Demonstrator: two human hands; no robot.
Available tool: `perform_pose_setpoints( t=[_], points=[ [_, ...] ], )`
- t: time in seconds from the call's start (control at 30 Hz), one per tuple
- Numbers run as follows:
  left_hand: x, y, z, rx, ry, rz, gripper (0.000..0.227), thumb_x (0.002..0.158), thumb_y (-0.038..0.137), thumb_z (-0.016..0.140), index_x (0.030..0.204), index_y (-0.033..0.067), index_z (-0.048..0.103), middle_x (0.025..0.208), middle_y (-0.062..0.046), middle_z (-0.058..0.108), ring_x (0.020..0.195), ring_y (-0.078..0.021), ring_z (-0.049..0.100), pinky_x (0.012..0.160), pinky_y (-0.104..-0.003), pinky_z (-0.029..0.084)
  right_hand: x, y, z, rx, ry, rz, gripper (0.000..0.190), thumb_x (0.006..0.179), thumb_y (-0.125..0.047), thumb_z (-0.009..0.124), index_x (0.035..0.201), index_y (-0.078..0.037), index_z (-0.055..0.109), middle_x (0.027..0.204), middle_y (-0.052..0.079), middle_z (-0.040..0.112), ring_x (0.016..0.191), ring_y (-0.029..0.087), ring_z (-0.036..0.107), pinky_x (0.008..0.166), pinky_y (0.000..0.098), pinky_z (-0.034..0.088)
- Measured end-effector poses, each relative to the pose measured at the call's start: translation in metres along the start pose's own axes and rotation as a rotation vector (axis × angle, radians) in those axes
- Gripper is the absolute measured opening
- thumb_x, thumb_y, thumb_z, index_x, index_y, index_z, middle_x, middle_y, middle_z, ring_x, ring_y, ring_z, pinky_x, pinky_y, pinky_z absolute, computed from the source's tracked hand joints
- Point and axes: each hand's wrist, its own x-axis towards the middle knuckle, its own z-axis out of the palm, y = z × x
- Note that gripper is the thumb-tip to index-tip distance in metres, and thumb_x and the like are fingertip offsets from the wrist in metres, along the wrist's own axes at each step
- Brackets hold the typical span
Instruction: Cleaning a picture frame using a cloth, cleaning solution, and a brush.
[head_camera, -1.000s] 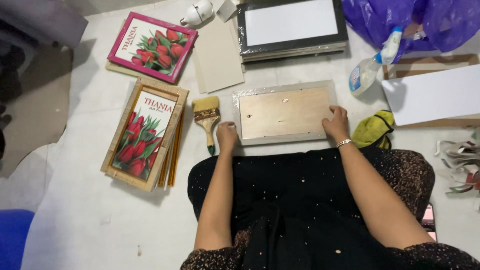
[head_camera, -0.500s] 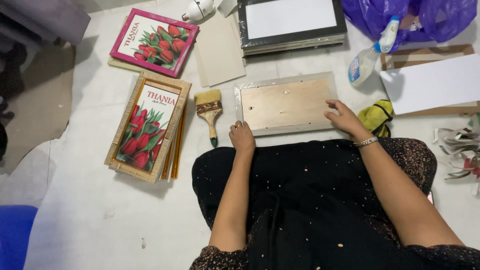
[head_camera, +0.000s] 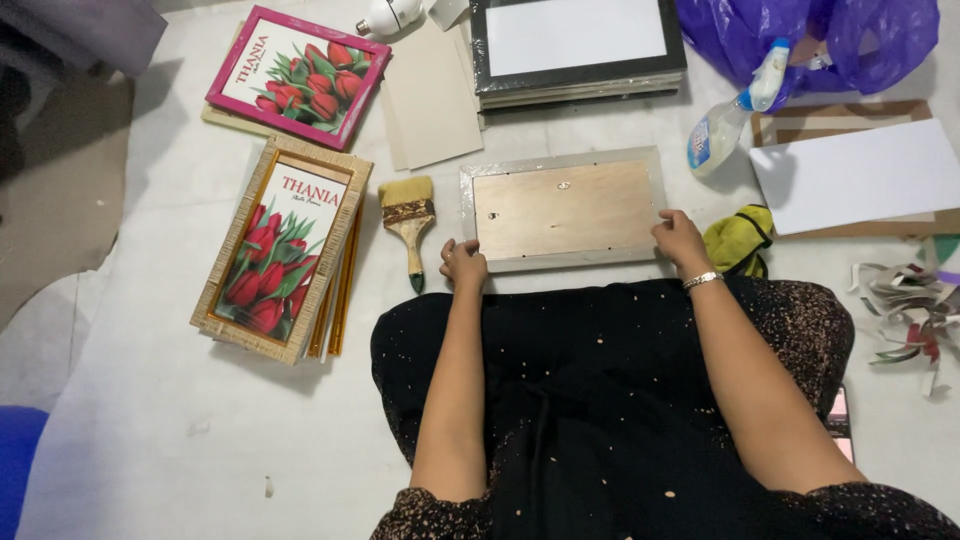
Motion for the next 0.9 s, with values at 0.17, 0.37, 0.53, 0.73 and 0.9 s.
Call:
perform_pose_setpoints(
  t=[0.17,0.37,0.53,0.73,0.9],
  points=[
    [-0.028,0.047,-0.011,0.110,0.373,0.493,0.028,0.076,0.004,0.070,0.104,0.0113,0.070,0.120,-0.009,0.055,0.111,-0.0395,0.055,0.095,-0.051,0.051,0.014,0.014,0.010,0.028,-0.003,0.006,0.051,0.090,-0.033,0.065,0.137,-0.013,0.064,0.118,0.012,0.070,0.119,0.035,0.063,0.097,0.0495,0.051],
    [-0.059,0.106,-0.018,0.172,0.305,0.451,0.017,0.083,0.010,0.072,0.098,0.0048,0.065,0.109,-0.014,0.060,0.102,-0.0379,0.062,0.089,-0.048,0.056,0.023,0.017,0.013,0.002,0.008,0.039,0.045,0.091,-0.033,0.064,0.133,-0.017,0.066,0.122,0.010,0.069,0.121,0.034,0.062,0.099,0.0480,0.051],
    [-0.042,0.118,-0.011,0.281,0.348,0.273,0.021,0.084,0.025,0.079,0.093,0.0090,0.068,0.117,-0.010,0.058,0.111,-0.0340,0.057,0.092,-0.044,0.054,0.019,0.008,-0.001,-0.051,0.152,0.123,0.047,0.090,-0.036,0.064,0.133,-0.018,0.064,0.134,0.013,0.059,0.128,0.037,0.056,0.107,0.0484,0.046],
    [-0.015,0.120,0.008,0.346,0.274,0.152,0.044,0.090,0.022,0.077,0.123,-0.0032,0.063,0.130,-0.017,0.051,0.121,-0.0339,0.051,0.098,-0.041,0.055,0.026,0.002,0.013,0.040,-0.031,0.118,0.067,0.089,-0.025,0.061,0.149,0.000,0.049,0.146,0.026,0.045,0.140,0.046,0.045,0.115,0.0542,0.038],
    [-0.007,0.117,0.008,0.244,0.178,0.180,0.027,0.095,0.017,0.068,0.115,0.0019,0.059,0.128,-0.020,0.050,0.123,-0.0409,0.051,0.102,-0.047,0.051,0.027,0.000,0.007,-0.046,-0.099,0.097,0.073,0.089,-0.027,0.057,0.154,0.001,0.040,0.151,0.026,0.039,0.145,0.044,0.038,0.118,0.0551,0.034]
  ],
)
